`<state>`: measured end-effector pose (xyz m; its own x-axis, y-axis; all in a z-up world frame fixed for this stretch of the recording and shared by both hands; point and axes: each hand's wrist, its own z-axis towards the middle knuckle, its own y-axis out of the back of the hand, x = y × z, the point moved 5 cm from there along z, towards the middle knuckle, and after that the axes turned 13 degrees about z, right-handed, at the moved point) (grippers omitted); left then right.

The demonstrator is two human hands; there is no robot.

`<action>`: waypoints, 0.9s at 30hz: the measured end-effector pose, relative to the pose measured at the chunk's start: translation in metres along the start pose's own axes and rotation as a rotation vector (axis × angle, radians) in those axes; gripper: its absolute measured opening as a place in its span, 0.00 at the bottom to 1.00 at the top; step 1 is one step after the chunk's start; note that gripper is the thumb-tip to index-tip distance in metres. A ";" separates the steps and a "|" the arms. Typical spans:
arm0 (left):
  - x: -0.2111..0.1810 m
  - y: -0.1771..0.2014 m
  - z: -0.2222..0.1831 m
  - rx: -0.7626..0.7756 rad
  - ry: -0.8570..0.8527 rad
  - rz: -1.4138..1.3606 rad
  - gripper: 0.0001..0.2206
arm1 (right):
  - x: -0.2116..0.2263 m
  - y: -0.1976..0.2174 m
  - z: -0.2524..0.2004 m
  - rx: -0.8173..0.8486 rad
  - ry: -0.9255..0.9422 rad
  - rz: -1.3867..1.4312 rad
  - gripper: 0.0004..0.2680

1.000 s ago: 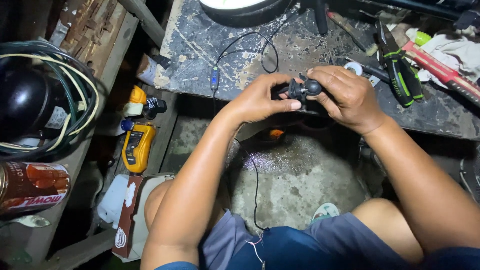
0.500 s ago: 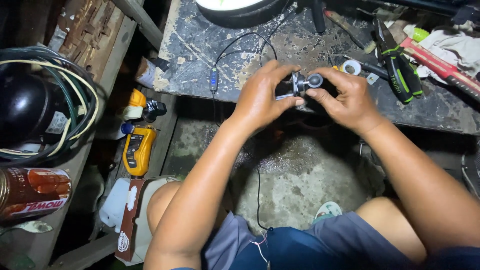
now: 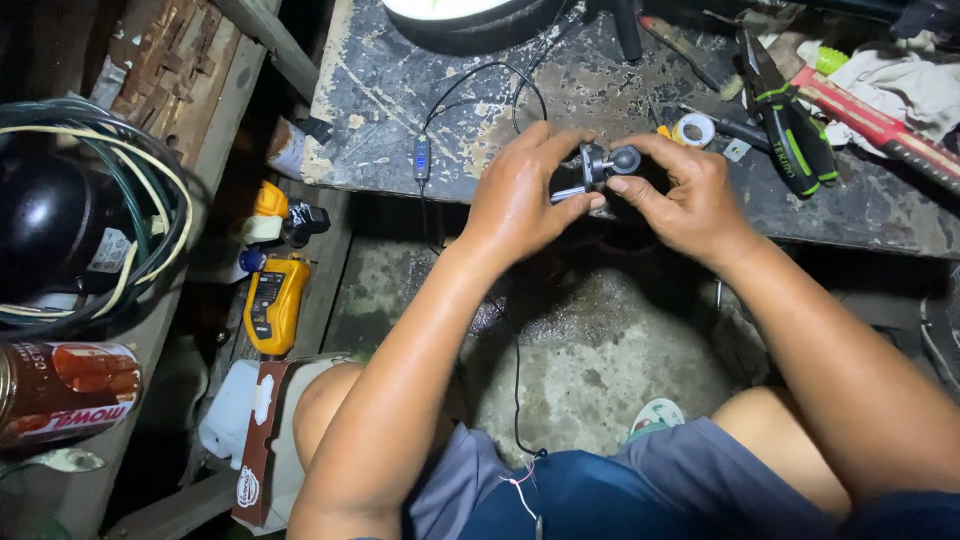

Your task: Repairing the ball joint mechanism of a plastic phone holder base using hands and small tools.

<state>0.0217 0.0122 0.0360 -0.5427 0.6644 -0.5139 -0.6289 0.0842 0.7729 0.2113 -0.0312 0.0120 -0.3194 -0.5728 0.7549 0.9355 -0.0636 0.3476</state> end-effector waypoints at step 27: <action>-0.003 -0.002 0.005 0.008 -0.046 0.114 0.29 | 0.007 0.005 -0.005 -0.045 -0.027 -0.023 0.10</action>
<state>0.0279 0.0139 0.0378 -0.5842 0.7035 -0.4046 -0.5599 0.0115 0.8285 0.2145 -0.0393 0.0163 -0.3445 -0.5484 0.7620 0.9334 -0.1135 0.3403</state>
